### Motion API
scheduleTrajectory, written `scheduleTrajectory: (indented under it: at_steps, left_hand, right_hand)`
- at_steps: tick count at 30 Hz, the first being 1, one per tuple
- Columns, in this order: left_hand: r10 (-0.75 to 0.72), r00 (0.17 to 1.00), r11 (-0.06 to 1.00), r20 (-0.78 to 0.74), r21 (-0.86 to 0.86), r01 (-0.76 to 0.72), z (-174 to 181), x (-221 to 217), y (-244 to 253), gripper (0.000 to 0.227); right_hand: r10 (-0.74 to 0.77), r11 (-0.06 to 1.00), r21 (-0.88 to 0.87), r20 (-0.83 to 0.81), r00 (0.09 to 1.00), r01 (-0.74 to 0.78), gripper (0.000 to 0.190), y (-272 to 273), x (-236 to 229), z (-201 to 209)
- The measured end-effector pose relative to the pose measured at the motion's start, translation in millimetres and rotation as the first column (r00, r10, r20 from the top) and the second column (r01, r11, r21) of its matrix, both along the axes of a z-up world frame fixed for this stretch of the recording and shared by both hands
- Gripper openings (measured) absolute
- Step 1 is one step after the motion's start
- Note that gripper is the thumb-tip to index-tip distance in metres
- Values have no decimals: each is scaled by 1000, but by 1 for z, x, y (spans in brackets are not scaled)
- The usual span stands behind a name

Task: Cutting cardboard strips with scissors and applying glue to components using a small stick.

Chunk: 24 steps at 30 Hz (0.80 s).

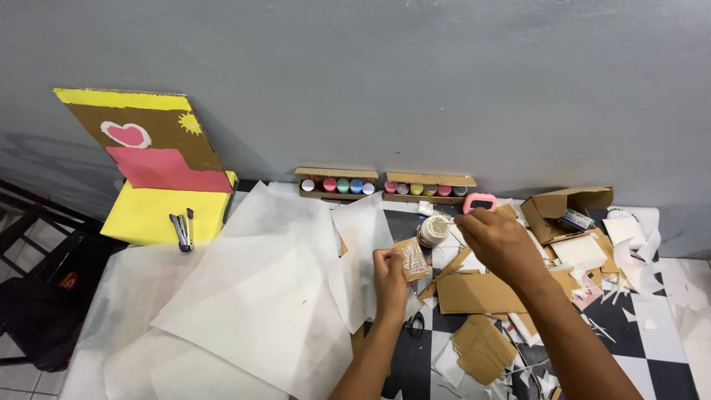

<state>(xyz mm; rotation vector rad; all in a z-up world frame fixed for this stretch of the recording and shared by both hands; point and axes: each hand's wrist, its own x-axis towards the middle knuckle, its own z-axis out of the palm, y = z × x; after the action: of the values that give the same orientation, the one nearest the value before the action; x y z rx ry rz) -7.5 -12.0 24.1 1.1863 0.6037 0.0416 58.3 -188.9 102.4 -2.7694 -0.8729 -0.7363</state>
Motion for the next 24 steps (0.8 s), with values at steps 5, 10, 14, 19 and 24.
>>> scheduleTrajectory:
  at_steps: [5, 10, 14, 19, 24]
  left_hand:
    - [-61, 995, 982, -77, 173, 73, -20, 16, 0, 26]
    - [-70, 992, 946, -104, 308, 99, -11, 24, 2, 22]
    - [-162, 985, 882, -58, 440, 171, -11, 30, 6, 21]
    - [-265, 963, 817, -51, 519, 252, -24, 38, 10, 29]
    - [-372, 917, 832, -144, 386, 399, -39, 50, 13, 44]
  right_hand:
    - [120, 991, -76, 94, 988, -113, 7, -1, 18, -24]
    - [70, 989, -134, 99, 993, -57, 20, 9, 11, -11]
    - [-12, 998, -57, -185, 983, 1, 18, 7, 6, -6]
    - [-51, 999, -27, -333, 942, 44, 18, 9, 4, -1]
    - [-60, 994, 55, -431, 900, 93, 16, 9, 6, -3]
